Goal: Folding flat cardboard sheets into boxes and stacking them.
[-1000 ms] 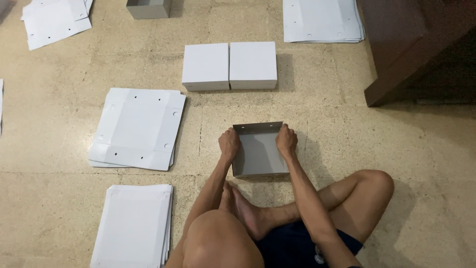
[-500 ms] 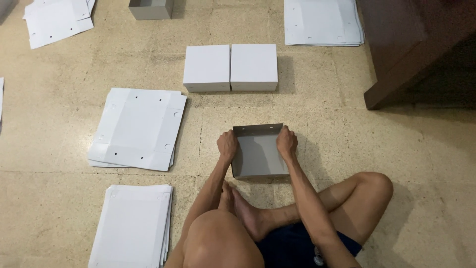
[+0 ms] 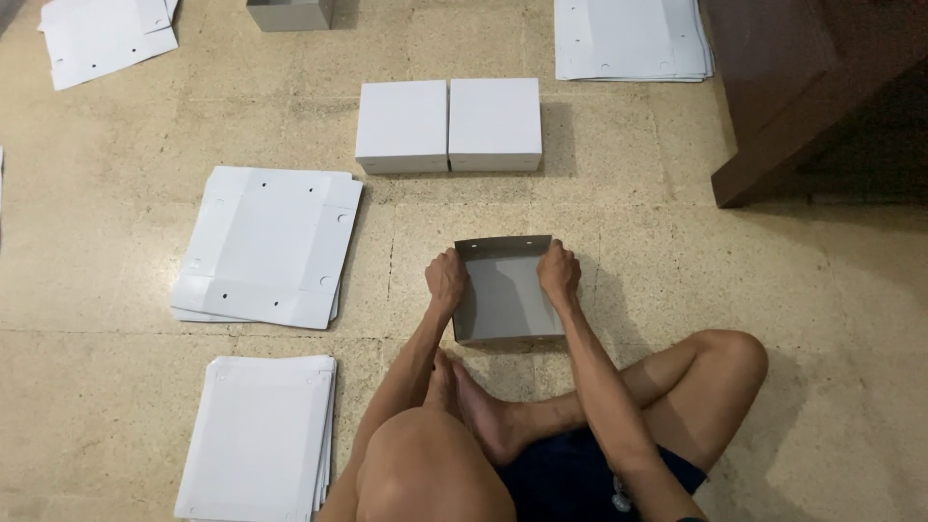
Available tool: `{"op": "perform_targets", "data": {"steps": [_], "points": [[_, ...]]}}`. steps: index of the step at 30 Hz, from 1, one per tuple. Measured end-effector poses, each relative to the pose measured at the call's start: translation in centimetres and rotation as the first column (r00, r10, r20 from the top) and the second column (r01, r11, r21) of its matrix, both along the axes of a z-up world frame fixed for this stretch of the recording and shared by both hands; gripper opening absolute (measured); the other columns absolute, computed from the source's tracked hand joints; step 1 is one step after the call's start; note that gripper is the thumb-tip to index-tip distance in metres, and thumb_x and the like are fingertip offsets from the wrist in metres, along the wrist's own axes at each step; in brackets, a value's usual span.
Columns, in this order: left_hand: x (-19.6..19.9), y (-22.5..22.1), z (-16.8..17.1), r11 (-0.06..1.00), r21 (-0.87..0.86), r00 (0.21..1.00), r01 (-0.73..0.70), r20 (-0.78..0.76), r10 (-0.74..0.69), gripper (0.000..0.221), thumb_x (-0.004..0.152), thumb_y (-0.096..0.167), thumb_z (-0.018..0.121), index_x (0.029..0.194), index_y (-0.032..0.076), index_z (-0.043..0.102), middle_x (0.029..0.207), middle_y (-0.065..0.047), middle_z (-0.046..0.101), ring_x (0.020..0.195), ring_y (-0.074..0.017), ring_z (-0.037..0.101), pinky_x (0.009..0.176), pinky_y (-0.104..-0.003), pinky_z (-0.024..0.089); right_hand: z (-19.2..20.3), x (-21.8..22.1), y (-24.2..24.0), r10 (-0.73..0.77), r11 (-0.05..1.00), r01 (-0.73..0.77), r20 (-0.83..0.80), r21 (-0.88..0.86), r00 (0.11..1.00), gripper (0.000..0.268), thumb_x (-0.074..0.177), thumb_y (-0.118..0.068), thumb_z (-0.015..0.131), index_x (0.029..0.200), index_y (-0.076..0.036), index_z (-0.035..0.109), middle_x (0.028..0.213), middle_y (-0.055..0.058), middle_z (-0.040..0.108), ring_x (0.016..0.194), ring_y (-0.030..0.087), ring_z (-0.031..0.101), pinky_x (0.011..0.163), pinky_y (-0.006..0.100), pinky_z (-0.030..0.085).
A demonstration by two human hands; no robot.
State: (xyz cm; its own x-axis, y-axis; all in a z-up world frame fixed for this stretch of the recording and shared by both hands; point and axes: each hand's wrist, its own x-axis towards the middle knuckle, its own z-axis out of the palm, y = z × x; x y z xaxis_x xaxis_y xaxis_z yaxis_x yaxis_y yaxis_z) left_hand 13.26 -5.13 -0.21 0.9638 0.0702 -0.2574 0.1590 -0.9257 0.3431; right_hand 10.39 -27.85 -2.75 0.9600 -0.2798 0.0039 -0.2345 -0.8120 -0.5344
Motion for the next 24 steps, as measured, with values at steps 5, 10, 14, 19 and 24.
{"op": "perform_targets", "data": {"steps": [5, 10, 14, 19, 24], "points": [[0.5, -0.1, -1.8, 0.999, 0.037, 1.0, 0.014, 0.023, -0.015, 0.023, 0.098, 0.008, 0.046, 0.095, 0.0, 0.068, 0.081, -0.016, 0.074, 0.084, -0.0332, 0.076, 0.074, -0.043, 0.06, 1.9, -0.2, 0.4, -0.011, 1.0, 0.012, -0.067, 0.014, 0.998, 0.016, 0.094, -0.001, 0.051, 0.103, 0.009, 0.06, 0.087, 0.032, 0.071, 0.08, 0.047, 0.072, 0.064, 0.053, 0.06], [-0.7, -0.9, 1.2, 0.999, 0.033, 1.0, 0.002, -0.01, -0.001, 0.02, 0.099, 0.008, 0.041, 0.102, 0.002, 0.06, 0.089, -0.017, 0.075, 0.087, -0.0337, 0.076, 0.079, -0.045, 0.06, 2.2, -0.4, 0.5, 0.001, 0.999, 0.001, -0.069, 0.038, 0.998, 0.02, 0.095, -0.001, 0.05, 0.108, 0.011, 0.059, 0.092, 0.034, 0.07, 0.083, 0.048, 0.072, 0.066, 0.055, 0.059], [-1.6, -0.6, 1.3, 1.0, 0.005, 1.0, -0.022, 0.002, 0.022, 0.017, 0.1, 0.012, 0.043, 0.105, 0.003, 0.057, 0.087, -0.017, 0.074, 0.088, -0.0341, 0.076, 0.079, -0.046, 0.06, 2.6, -1.0, 1.0, -0.013, 0.999, 0.016, -0.084, 0.039, 0.996, 0.025, 0.092, -0.002, 0.053, 0.113, 0.011, 0.058, 0.094, 0.034, 0.07, 0.086, 0.046, 0.072, 0.068, 0.054, 0.059], [-2.3, 0.1, 1.9, 0.999, -0.044, 0.999, -0.03, 0.041, 0.032, 0.016, 0.099, 0.019, 0.048, 0.104, 0.005, 0.054, 0.085, -0.02, 0.073, 0.086, -0.0398, 0.075, 0.076, -0.051, 0.06, 4.8, -1.4, 1.5, -0.016, 0.997, 0.024, -0.102, 0.074, 0.995, 0.03, 0.092, -0.001, 0.054, 0.117, 0.014, 0.055, 0.096, 0.037, 0.068, 0.088, 0.048, 0.072, 0.069, 0.056, 0.059], [-3.2, 0.5, 3.3, 0.983, -0.161, 0.993, -0.088, 0.058, 0.098, 0.018, 0.098, 0.022, 0.051, 0.105, 0.007, 0.056, 0.083, -0.019, 0.073, 0.086, -0.04, 0.075, 0.074, -0.052, 0.06, 5.2, -1.4, 1.6, -0.018, 0.997, 0.025, -0.107, 0.068, 0.994, 0.042, 0.091, -0.002, 0.056, 0.128, 0.016, 0.05, 0.104, 0.037, 0.068, 0.092, 0.048, 0.071, 0.072, 0.057, 0.059]]}}
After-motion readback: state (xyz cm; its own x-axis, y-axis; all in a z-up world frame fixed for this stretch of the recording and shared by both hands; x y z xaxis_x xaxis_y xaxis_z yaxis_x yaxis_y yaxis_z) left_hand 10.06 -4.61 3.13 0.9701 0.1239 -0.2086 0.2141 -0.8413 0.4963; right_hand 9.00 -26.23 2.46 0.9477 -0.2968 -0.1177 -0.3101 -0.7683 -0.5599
